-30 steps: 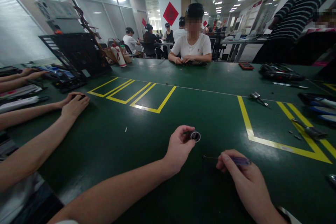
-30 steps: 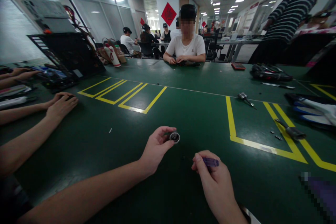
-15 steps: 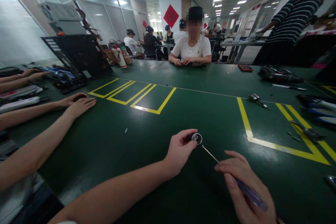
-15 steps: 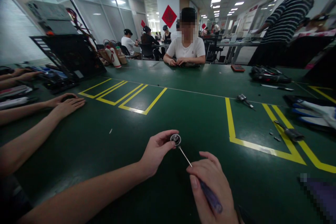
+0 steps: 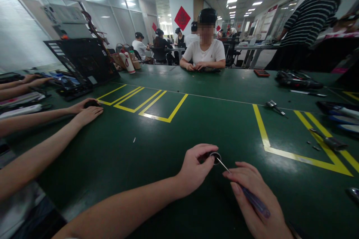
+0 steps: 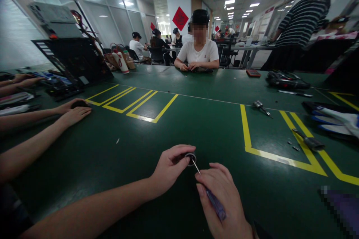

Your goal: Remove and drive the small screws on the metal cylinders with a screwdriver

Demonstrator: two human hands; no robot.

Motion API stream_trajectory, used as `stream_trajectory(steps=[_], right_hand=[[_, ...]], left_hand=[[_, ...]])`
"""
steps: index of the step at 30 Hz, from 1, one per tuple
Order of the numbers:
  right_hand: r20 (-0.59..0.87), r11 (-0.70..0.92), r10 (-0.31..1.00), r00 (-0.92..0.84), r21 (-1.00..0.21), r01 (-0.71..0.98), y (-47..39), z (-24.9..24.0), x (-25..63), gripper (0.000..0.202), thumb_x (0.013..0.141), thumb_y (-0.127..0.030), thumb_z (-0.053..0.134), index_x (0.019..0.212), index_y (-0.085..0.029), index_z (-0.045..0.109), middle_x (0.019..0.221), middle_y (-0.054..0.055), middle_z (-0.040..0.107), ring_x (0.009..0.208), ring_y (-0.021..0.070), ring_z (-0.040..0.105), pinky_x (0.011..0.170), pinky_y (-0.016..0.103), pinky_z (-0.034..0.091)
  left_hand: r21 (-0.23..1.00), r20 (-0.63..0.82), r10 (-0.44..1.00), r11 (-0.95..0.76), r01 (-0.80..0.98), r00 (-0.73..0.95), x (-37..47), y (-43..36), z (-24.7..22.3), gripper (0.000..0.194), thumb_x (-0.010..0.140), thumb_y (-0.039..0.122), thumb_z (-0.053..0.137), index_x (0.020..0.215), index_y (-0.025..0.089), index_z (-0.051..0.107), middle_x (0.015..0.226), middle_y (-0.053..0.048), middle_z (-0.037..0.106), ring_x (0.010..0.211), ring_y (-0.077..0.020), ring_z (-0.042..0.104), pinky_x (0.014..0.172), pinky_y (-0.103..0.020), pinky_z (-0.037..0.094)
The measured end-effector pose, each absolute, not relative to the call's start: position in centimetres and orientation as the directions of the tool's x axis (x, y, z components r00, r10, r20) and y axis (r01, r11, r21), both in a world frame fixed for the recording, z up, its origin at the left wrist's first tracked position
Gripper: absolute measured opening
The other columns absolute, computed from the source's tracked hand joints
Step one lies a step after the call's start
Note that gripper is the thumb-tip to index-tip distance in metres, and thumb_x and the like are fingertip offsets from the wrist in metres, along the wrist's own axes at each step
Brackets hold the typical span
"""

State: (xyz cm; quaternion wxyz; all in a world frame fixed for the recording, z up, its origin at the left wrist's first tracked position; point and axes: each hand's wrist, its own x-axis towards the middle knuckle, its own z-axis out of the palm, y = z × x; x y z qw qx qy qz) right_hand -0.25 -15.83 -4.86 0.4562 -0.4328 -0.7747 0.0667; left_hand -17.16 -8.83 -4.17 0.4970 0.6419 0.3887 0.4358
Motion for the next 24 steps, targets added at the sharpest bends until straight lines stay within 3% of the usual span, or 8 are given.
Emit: stream_trajectory(steps=[11,24], right_hand=[[0.697,0.694,0.640,-0.323,-0.344,0.632,-15.80,-4.23,-0.44,0.030,0.081,-0.011,0.052,0.109,-0.022,0.055,0.091,0.005,0.071,0.084,0.0190,0.068,0.089,0.042,0.048],[0.705,0.693,0.638,-0.310,-0.349,0.631,-15.74,-4.05,-0.40,0.033,0.080,-0.011,0.052,0.110,-0.024,0.057,0.088,0.004,0.072,0.080,0.0201,0.069,0.087,0.043,0.050]], left_hand=[[0.963,0.199,0.941,-0.240,0.126,0.274,-16.97,-8.78,-4.09,0.027,0.079,0.012,0.049,0.095,0.015,0.071,0.104,-0.010,0.068,0.090,-0.0186,0.065,0.079,-0.031,0.055],[0.962,0.196,0.941,-0.239,0.131,0.274,-17.05,-8.55,-4.53,0.026,0.079,0.013,0.051,0.096,0.017,0.070,0.101,-0.007,0.068,0.085,-0.0163,0.065,0.078,-0.029,0.055]])
